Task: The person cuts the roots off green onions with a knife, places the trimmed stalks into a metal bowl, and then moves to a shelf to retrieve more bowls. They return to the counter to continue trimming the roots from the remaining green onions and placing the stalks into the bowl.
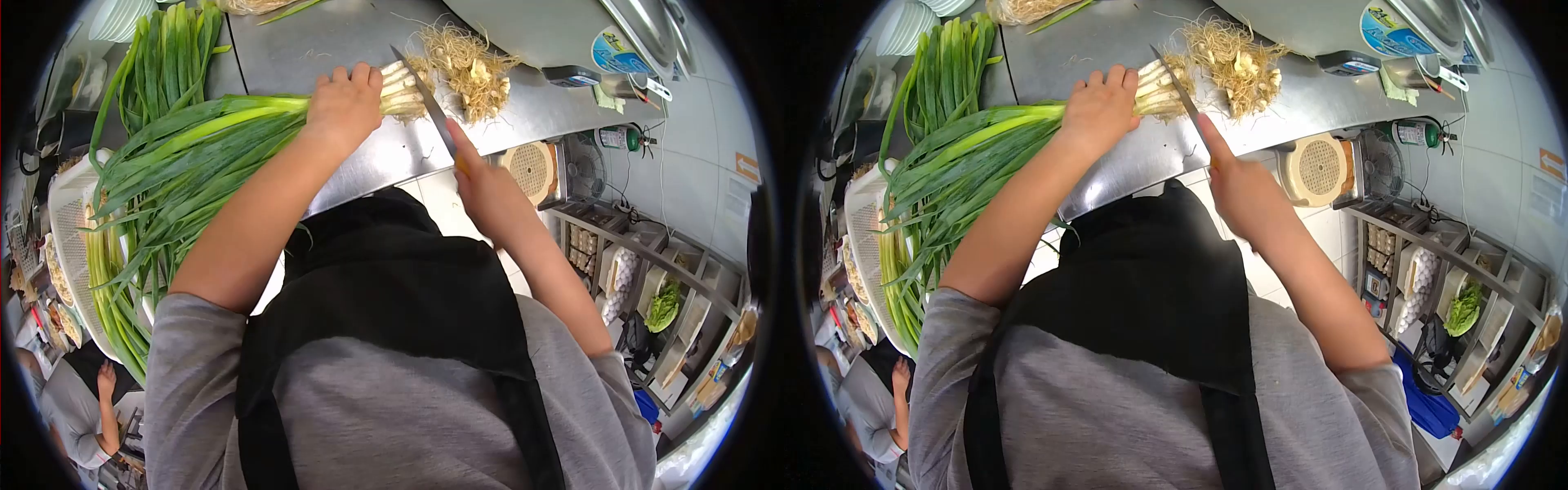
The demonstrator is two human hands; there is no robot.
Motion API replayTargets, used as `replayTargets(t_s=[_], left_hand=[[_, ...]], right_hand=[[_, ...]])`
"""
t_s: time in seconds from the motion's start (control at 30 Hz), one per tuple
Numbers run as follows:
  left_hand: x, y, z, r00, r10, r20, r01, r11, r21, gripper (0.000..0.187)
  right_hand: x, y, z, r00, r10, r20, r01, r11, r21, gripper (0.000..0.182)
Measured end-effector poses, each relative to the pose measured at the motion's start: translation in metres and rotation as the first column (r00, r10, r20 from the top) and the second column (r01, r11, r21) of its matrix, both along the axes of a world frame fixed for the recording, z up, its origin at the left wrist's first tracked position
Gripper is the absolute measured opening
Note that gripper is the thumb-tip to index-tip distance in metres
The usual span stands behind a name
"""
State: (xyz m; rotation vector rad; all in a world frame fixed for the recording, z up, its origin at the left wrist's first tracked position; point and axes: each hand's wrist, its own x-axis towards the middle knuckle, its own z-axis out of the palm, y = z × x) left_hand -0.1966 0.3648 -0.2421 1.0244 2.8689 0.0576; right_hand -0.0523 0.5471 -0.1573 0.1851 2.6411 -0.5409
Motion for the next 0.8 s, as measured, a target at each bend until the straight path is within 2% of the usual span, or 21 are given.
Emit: replayTargets(t_s=[0.03,0.07,0.1,0.17,0.2,0.23,0.33,0.43,0.47,0.57,0.63,0.73,0.8], left_hand=[[0.001,0.0,0.0,1.0,-0.007,0.003,0.007,1.0,0.001,0.066],[0.003,-0.001,0.003,1.0,-0.018,0.015,0.018,1.0,0.0,0.065],[0.001,-0.001,0.006,1.0,-0.023,0.016,0.023,1.0,0.0,0.064],[-0.001,-0.001,0.009,1.0,-0.012,0.013,0.012,1.0,0.009,0.063],[0.0,-0.001,0.009,1.0,-0.009,0.022,0.009,1.0,0.012,0.062],[0.0,0.0,0.01,1.0,-0.016,0.017,0.016,1.0,0.012,0.062],[-0.003,0.001,0.011,0.999,0.023,0.036,-0.023,1.0,0.003,0.062],[0.0,0.001,0.009,0.997,-0.027,0.07,0.027,1.0,0.009,0.061],[0.001,0.002,0.008,0.997,0.0,0.077,0.001,1.0,-0.012,0.061],[-0.007,0.001,0.01,0.997,0.036,0.072,-0.033,0.999,-0.035,0.061],[-0.004,0.006,0.012,0.997,0.021,0.072,-0.019,0.999,-0.032,0.062],[-0.008,0.005,0.022,0.991,0.049,0.123,-0.038,0.995,-0.089,0.063],[-0.006,0.006,0.023,0.986,0.025,0.167,-0.008,0.995,-0.098,0.063]], right_hand=[[-0.01,-0.004,-0.01,1.0,-0.018,-0.018,0.018,0.999,0.027,0.065],[-0.029,-0.015,0.002,0.985,-0.121,0.124,0.129,0.99,-0.063,0.065],[-0.034,-0.015,-0.006,0.986,-0.121,0.115,0.128,0.99,-0.058,0.065],[-0.037,-0.015,-0.022,0.996,-0.076,-0.047,0.072,0.995,-0.065,0.066],[-0.031,-0.017,-0.011,0.986,-0.149,0.074,0.155,0.984,-0.087,0.067],[-0.013,-0.012,-0.007,0.985,-0.156,0.07,0.162,0.983,-0.087,0.067],[0.04,0.007,-0.022,0.998,-0.04,-0.038,0.039,0.999,-0.034,0.071],[0.009,-0.001,-0.037,0.996,-0.043,-0.08,0.044,0.999,0.007,0.071],[-0.006,-0.01,-0.022,0.994,-0.107,0.01,0.108,0.993,-0.052,0.071],[-0.019,-0.004,-0.04,0.994,-0.069,-0.08,0.065,0.996,-0.053,0.069],[-0.005,0.0,-0.026,0.994,-0.104,-0.031,0.102,0.994,-0.043,0.068],[0.029,0.016,-0.018,0.999,-0.031,0.024,0.034,0.995,-0.096,0.072],[0.031,0.018,-0.027,0.999,-0.036,-0.002,0.035,0.993,-0.109,0.071]])
